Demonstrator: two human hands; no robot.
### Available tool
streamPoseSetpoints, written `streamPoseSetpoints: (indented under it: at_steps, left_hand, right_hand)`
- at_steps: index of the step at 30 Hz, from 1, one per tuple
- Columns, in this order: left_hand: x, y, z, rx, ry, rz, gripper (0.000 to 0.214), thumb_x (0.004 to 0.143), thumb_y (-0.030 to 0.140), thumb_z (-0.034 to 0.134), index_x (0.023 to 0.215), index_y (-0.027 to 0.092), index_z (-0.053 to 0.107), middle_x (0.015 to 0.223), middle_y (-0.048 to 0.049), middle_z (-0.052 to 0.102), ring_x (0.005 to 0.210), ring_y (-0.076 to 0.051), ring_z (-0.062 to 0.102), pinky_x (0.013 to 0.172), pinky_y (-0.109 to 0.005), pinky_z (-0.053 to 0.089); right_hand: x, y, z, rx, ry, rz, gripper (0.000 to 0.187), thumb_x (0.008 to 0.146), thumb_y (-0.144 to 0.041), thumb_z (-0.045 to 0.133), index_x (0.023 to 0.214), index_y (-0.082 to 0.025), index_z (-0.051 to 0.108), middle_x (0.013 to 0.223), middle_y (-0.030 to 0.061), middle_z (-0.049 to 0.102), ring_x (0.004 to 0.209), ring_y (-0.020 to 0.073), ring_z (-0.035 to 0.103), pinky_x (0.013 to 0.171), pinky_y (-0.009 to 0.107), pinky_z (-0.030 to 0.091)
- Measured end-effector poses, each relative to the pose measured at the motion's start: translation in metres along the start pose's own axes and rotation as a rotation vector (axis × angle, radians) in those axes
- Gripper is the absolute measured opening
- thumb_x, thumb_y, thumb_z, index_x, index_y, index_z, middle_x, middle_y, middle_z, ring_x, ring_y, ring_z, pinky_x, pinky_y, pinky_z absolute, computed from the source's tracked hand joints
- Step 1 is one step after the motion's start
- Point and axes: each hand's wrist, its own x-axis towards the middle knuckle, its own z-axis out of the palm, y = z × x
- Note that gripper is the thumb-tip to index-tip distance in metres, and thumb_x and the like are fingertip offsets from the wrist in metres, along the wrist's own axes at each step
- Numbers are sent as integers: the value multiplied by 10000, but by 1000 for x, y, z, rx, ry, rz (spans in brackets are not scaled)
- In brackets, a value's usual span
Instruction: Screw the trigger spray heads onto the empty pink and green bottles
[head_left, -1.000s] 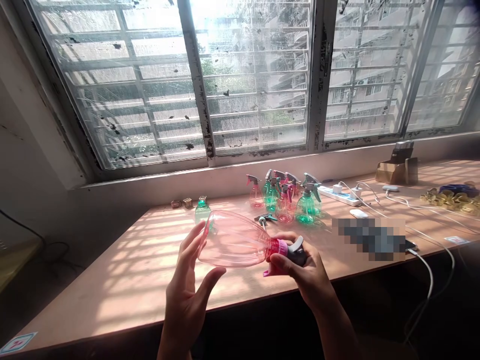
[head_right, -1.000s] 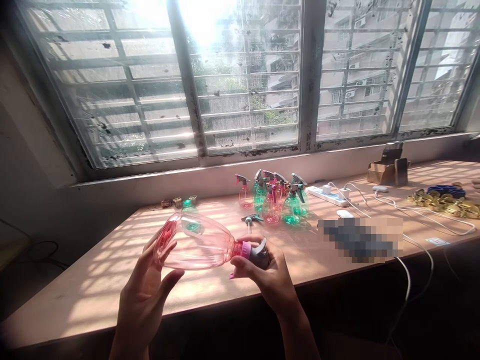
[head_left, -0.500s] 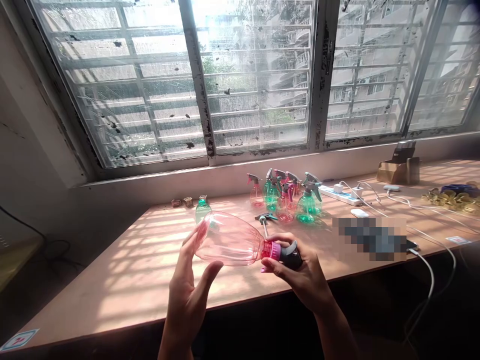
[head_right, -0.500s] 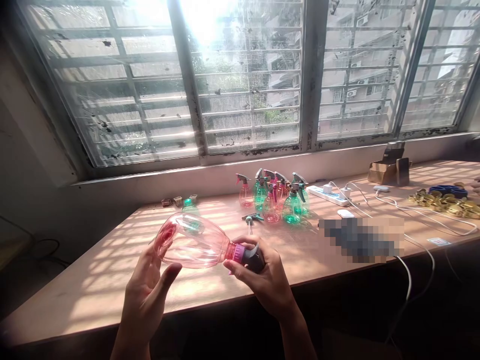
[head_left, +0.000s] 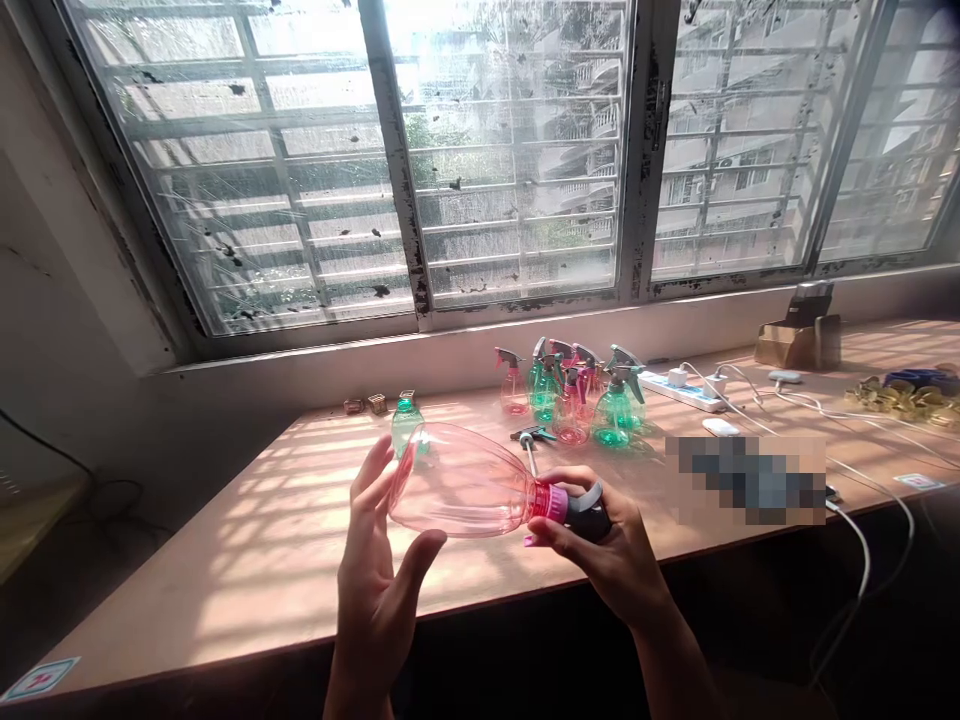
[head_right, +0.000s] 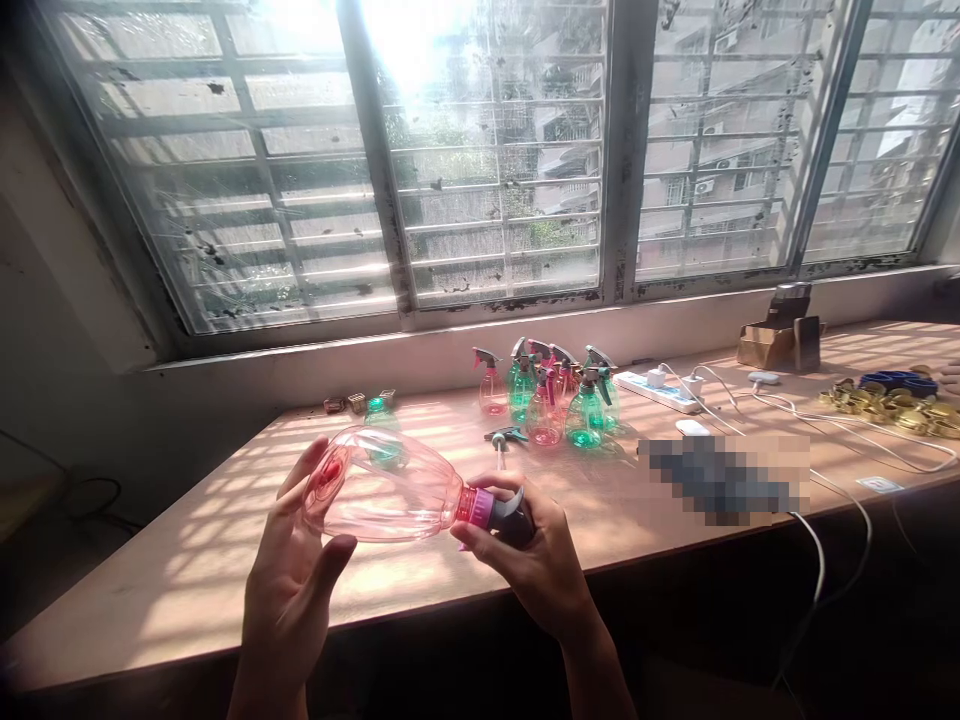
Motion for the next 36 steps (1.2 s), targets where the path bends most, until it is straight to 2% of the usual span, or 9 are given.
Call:
streamPoseSetpoints:
  at_steps: [5, 8, 12, 16, 20, 24, 28, 31, 36]
  left_hand:
    - [-1, 1, -3, 54, -27, 10, 527, 926, 225, 719, 1406, 386, 570, 1642, -36, 361, 1537, -340, 299, 1235, -559, 324]
    - [-2, 0, -4, 92, -53, 3, 580, 909, 211, 739, 1427, 385, 545, 1636, -38, 374, 1527, -333, 323, 1233, -547, 335]
    - [-1, -3, -2, 60, -77, -15, 679, 870, 318, 795, 1478, 356, 495, 1623, -69, 391, 1524, -353, 319, 1248, -559, 298]
    - [2, -3, 1, 17, -16, -43, 510, 942, 361, 703, 1430, 342, 557, 1592, -65, 436, 1522, -341, 325, 1239, -541, 320]
    - [1, -1, -1, 15, -24, -45, 505, 925, 273, 728, 1403, 350, 584, 1590, -52, 446, 1523, -329, 329, 1232, -516, 344]
    - [-3, -2, -3, 3, -63, -50, 586, 896, 233, 762, 1421, 385, 549, 1589, -33, 460, 1496, -308, 388, 1230, -504, 355]
    - [-6, -6, -3, 15, -97, -86, 634, 892, 362, 769, 1470, 349, 506, 1586, -59, 467, 1500, -324, 377, 1253, -525, 298]
    - [-6, -7, -2, 35, -53, -125, 586, 945, 492, 666, 1472, 283, 517, 1558, -98, 497, 1483, -342, 398, 1242, -546, 304]
    - [-3, -5, -2, 69, -17, -161, 448, 993, 406, 618, 1426, 302, 566, 1537, -76, 526, 1464, -326, 435, 1238, -547, 311]
  right_hand:
    - [-1, -8, 3, 81, 63, 80, 357, 765, -360, 907, 1022, -186, 732, 740, -17, 741, 606, 156, 711, 644, 328, 687]
    - [-2, -10, 3, 82, 61, 87, 354, 764, -363, 905, 1012, -181, 730, 737, -17, 727, 615, 158, 703, 635, 334, 685]
    - [-2, -5, 0, -54, 9, -14, 320, 791, -302, 890, 1046, -210, 721, 775, -26, 715, 668, 121, 677, 632, 219, 620]
    - [0, 0, 0, -174, -2, -77, 315, 795, -263, 888, 1056, -239, 714, 771, -48, 689, 645, 78, 623, 581, 142, 535]
    - [1, -2, 2, -28, 2, 8, 335, 790, -321, 890, 1058, -216, 719, 779, -24, 726, 665, 132, 694, 664, 254, 642]
    - [-1, -7, 2, 113, 96, 104, 389, 745, -378, 918, 1015, -173, 726, 723, -3, 738, 589, 166, 710, 629, 349, 688]
    - [-1, -9, -1, 119, 121, 84, 378, 734, -349, 929, 1006, -174, 734, 716, -8, 730, 627, 173, 720, 613, 334, 694]
    - [0, -7, -1, 65, 68, 42, 329, 765, -316, 910, 1015, -182, 743, 751, -10, 742, 665, 163, 724, 649, 307, 690]
    - [1, -7, 2, 27, 50, 40, 328, 783, -323, 894, 1033, -185, 733, 778, -3, 765, 658, 155, 723, 664, 294, 680]
